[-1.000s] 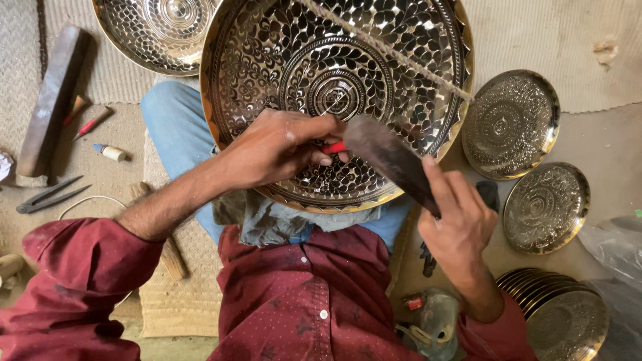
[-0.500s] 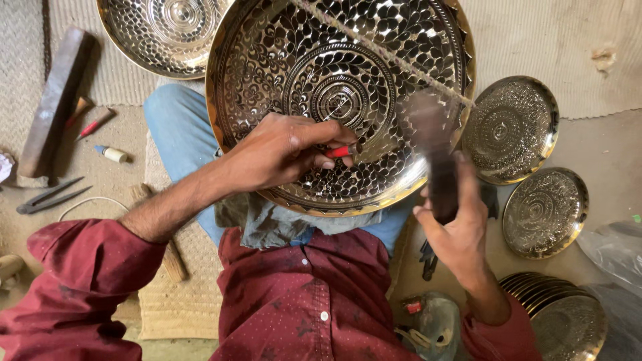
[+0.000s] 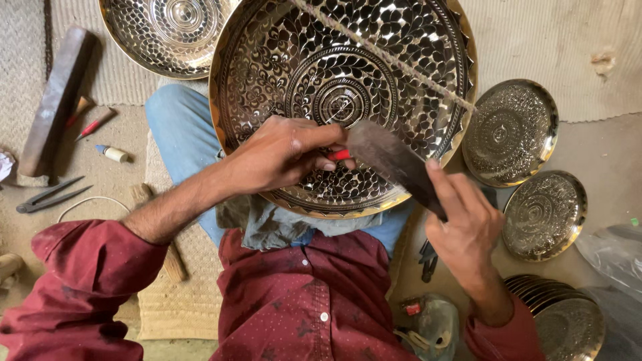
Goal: The person sits cross-legged with a large decorative brass tray on their lap, holding a small red-tipped punch against the tray's surface with one hand and striking it with a wooden mallet in the other. They repeatedly reposition the punch around the tray's embossed pattern, working the design across the metal surface.
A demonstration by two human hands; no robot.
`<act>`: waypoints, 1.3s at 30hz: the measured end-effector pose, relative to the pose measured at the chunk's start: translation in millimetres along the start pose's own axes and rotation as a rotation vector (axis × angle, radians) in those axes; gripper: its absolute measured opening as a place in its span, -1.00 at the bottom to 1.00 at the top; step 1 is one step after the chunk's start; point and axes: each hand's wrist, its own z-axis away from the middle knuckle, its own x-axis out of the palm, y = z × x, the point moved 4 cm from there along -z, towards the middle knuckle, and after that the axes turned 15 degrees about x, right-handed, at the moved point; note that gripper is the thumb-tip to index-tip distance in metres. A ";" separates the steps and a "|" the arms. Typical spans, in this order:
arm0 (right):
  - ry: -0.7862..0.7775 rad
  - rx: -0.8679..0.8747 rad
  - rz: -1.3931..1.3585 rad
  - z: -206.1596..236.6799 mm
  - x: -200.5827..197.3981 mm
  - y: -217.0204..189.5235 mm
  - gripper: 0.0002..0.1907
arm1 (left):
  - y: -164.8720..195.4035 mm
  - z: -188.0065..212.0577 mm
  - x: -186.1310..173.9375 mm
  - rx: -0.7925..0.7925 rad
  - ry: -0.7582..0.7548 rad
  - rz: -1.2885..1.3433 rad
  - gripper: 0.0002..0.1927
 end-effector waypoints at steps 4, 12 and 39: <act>-0.059 0.099 -0.385 1.3 3.8 7.7 -0.08 | 1.0 0.7 0.1 0.000 0.001 -0.010 -0.55; -0.058 0.219 -1.008 -2.8 -5.1 6.5 -0.18 | 5.9 -1.7 -4.3 -0.054 0.053 0.118 -0.59; 0.352 0.406 -1.178 50.5 84.5 -5.4 -0.02 | 68.9 37.5 11.4 -0.520 0.697 0.200 -0.60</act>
